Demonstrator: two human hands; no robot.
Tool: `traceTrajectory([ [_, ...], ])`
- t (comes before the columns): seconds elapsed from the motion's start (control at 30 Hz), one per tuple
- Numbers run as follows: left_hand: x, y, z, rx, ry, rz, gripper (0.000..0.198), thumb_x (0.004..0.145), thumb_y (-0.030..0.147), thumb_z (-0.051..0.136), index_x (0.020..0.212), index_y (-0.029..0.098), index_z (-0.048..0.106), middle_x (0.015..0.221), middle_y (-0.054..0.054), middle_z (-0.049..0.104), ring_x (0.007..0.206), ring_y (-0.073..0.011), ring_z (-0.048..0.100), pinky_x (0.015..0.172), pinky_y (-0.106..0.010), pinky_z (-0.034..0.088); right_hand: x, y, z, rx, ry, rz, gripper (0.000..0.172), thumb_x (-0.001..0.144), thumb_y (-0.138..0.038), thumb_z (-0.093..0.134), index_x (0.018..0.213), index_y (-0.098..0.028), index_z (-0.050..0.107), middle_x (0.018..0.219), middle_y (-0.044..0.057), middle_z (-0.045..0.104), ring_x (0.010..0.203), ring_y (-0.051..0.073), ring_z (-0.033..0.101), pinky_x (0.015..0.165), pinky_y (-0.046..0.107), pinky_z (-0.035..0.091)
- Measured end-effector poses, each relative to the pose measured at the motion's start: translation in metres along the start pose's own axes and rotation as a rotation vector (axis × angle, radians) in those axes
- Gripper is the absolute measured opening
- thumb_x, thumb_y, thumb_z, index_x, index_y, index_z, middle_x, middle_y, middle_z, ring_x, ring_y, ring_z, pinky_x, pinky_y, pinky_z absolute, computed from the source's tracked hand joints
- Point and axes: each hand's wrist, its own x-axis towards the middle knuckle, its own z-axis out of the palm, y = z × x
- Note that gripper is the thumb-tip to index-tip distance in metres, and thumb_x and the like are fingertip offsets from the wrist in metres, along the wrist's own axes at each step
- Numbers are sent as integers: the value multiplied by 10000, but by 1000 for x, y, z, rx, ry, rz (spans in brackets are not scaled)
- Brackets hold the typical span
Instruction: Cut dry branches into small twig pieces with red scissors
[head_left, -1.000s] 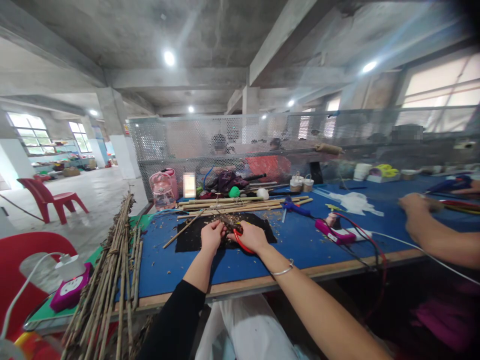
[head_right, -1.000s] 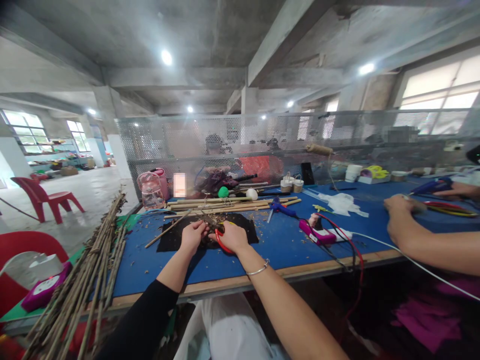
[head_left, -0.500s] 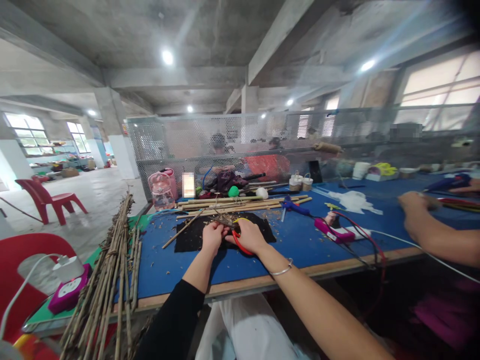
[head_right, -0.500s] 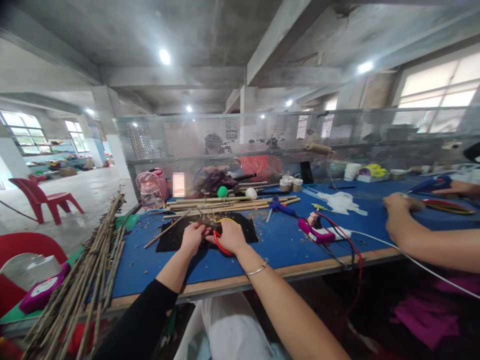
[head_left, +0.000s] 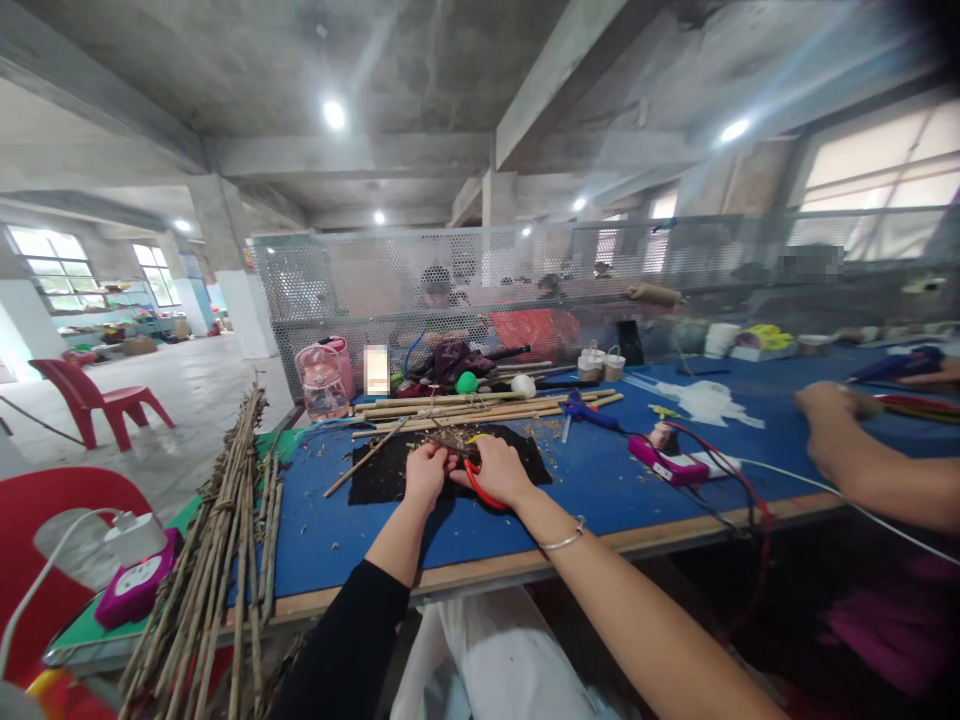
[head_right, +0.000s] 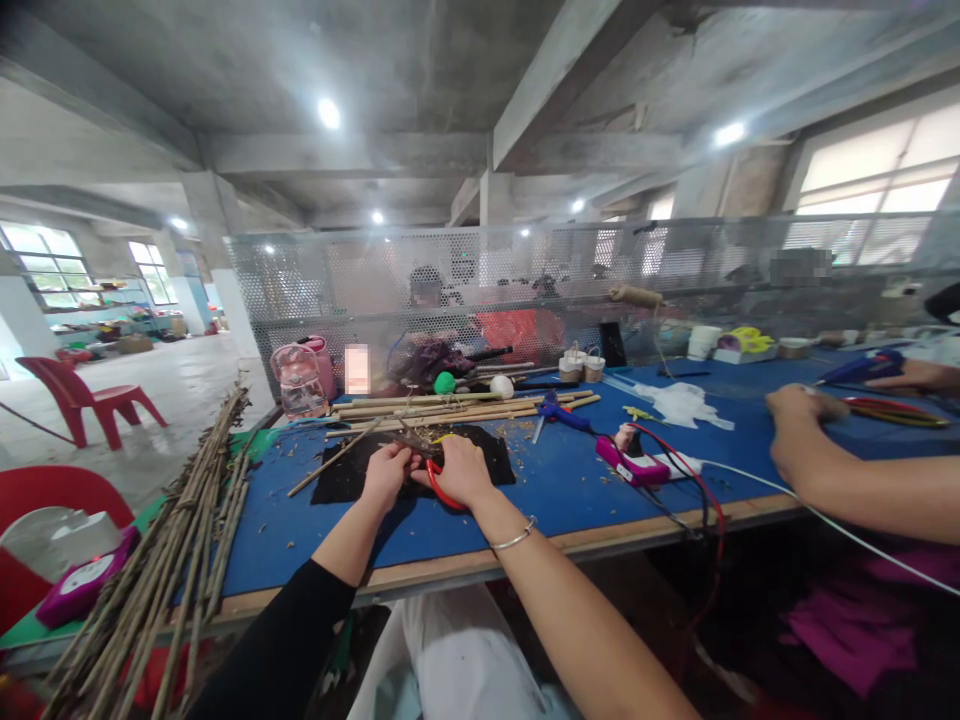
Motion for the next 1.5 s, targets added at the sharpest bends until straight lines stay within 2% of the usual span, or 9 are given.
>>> traceTrajectory([
  [0.27,4,-4,0,-127,-83,12,79,655,172,610,709,115,617,603,-18,603,512,-65,530,532,-176,436,0,-1,0,32,25,-22,592,661,-677,492,958,-164,484,986,96,552,923,237,510,723,311,352],
  [0.5,5,-5,-5,119,-87,149,133,676,229,559,688,126,641,577,-22,614,513,-97,540,517,-192,434,0,-2,-1,37,20,-33,561,694,-662,473,950,-163,495,955,106,576,926,220,533,741,297,363],
  [0.67,10,-10,-11,199,-103,223,164,677,251,541,697,134,654,598,-25,623,513,-107,543,501,-200,431,0,-3,-4,19,-41,37,545,716,-679,417,919,-181,508,852,85,625,813,215,593,651,274,382],
  [1.1,6,-4,-7,54,-5,41,92,642,183,576,585,113,594,511,1,553,435,-62,487,464,-173,423,0,-6,-8,-11,-142,104,612,684,-728,389,912,-190,570,845,115,657,790,254,626,625,293,424],
  [1.23,9,-5,-9,67,68,36,104,649,173,595,719,108,636,518,-2,569,453,-71,510,479,-179,436,-1,-6,-10,-7,-155,120,582,709,-703,387,906,-191,583,866,112,655,814,244,621,659,289,424],
  [1.33,12,-7,-11,80,126,60,194,645,178,623,822,106,655,569,-21,606,480,-79,530,494,-186,444,-1,-4,-9,-20,-131,125,577,706,-702,395,890,-188,582,860,106,651,820,241,613,672,293,417],
  [1.5,14,-9,-11,63,75,107,124,630,163,632,733,105,671,620,-42,639,533,-88,557,522,-179,444,0,-2,-6,-16,-31,34,573,637,-695,498,885,-181,555,890,85,628,844,224,588,688,280,400],
])
